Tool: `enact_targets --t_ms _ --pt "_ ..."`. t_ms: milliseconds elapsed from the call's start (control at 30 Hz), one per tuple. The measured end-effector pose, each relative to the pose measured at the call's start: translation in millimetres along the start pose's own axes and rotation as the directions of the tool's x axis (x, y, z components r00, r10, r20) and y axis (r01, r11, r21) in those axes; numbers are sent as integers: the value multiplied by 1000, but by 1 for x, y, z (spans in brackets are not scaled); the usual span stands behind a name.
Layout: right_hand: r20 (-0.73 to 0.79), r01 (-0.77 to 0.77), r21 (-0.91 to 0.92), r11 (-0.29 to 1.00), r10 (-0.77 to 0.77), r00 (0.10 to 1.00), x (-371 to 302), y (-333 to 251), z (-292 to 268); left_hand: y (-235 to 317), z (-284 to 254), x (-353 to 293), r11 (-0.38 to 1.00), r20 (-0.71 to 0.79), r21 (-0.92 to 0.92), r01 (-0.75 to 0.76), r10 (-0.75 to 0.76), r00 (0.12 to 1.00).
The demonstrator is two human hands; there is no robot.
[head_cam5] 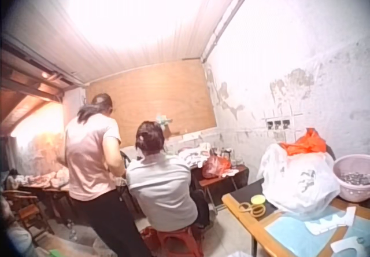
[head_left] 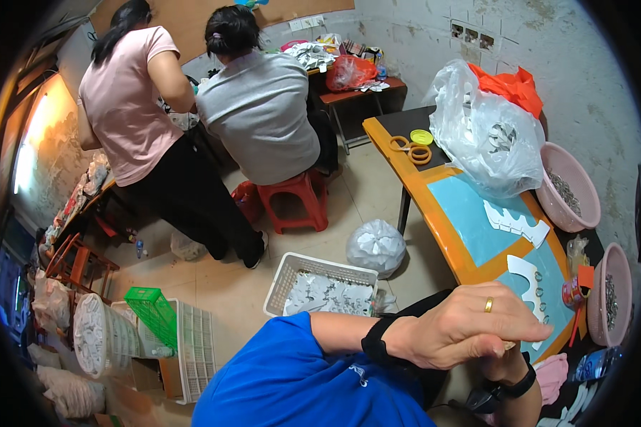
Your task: Applying glue with a brush to white shoe upper components and attaching metal buckles.
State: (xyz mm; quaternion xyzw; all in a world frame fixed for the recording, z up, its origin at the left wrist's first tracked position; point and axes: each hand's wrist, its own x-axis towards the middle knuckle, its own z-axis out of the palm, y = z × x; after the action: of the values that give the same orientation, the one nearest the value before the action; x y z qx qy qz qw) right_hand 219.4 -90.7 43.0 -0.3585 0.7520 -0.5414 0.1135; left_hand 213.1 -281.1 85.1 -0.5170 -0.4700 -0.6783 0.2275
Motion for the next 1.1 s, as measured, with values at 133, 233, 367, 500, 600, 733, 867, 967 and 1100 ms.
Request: enact_targets --t_ms 133,233,367,500,600,733,867,967,1100 --pt "-5 -16 14 1000 16 1000 -5 3 0 6 -3 2 998 42 22 66 -67 997" --pt "-17 -31 25 999 32 999 -8 6 -3 3 2 0 991 101 100 88 -98 990" --pt "-36 -50 37 998 51 998 -17 9 -6 -3 2 -2 989 177 36 145 -149 973" --pt "-58 -73 46 996 76 995 -27 12 -9 -10 9 -8 984 189 -42 175 -164 968" --pt "-80 -85 51 995 89 993 -32 13 -13 -12 11 -7 947 227 -185 262 -218 949" --pt "-98 -84 57 995 90 991 -36 14 -15 -9 12 -8 908 295 -295 299 -211 932" --pt "-130 -95 51 994 101 986 -43 15 -18 -11 14 -11 863 354 -375 339 -205 912" --pt "-153 -100 49 994 106 983 -54 13 -18 -8 13 -13 764 463 -394 511 -316 828" --pt "-175 -90 46 995 96 980 -61 10 -16 -6 20 -15 779 437 -334 531 -371 819"
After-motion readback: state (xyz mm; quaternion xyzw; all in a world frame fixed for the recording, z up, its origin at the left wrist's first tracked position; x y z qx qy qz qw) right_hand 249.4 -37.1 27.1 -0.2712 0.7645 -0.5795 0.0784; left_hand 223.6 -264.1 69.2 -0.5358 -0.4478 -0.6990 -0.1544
